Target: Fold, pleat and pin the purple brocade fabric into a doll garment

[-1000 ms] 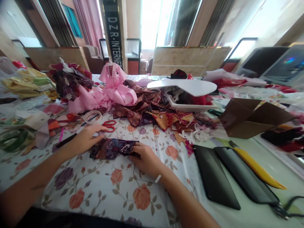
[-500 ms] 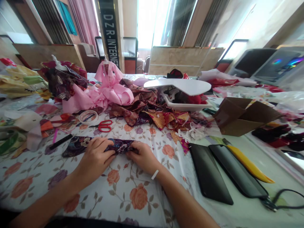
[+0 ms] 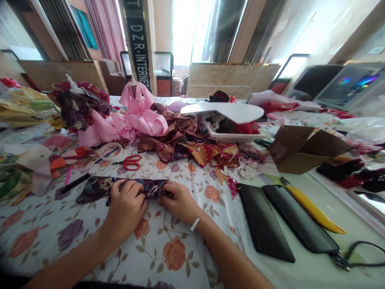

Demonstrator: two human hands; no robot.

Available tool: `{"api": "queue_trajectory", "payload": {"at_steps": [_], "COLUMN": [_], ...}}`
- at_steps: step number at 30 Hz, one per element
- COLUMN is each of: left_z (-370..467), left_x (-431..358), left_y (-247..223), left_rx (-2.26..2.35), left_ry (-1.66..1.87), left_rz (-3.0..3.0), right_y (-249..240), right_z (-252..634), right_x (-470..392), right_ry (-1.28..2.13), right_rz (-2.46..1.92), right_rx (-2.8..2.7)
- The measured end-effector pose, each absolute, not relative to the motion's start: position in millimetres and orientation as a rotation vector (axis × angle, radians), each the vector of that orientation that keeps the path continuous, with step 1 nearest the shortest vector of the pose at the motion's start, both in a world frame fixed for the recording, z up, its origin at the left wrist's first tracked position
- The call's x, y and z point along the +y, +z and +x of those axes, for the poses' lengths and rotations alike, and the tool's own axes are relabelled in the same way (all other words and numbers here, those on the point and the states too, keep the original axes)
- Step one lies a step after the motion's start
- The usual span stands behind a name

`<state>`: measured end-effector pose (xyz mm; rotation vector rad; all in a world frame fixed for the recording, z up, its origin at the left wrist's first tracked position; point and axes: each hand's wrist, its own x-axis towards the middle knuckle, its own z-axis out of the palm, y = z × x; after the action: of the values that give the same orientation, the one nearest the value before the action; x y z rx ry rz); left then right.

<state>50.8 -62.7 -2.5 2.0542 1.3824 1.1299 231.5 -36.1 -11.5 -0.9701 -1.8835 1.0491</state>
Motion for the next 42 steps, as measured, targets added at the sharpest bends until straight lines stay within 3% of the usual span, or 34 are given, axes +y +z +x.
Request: {"api": "queue_trajectory", "payload": {"at_steps": [12,27,42], "left_z": [32,31,25], "left_x": [-65,-77,-71], "left_y": [-8,8,15], "left_rx": [1.362,1.347,1.352], "left_ry": [0.906,0.312,0.394], "left_rz": [2.259,2.443,2.145], "right_y": [-12,-10,1], "right_z": [235,241,241], "right_x": [-36,-34,-41], "right_ry": [0.937,0.93,0.847], "right_rz": [-0.848,-0.863,-0.812], "right_rx": [-2.105,-2.228,-2.384]}}
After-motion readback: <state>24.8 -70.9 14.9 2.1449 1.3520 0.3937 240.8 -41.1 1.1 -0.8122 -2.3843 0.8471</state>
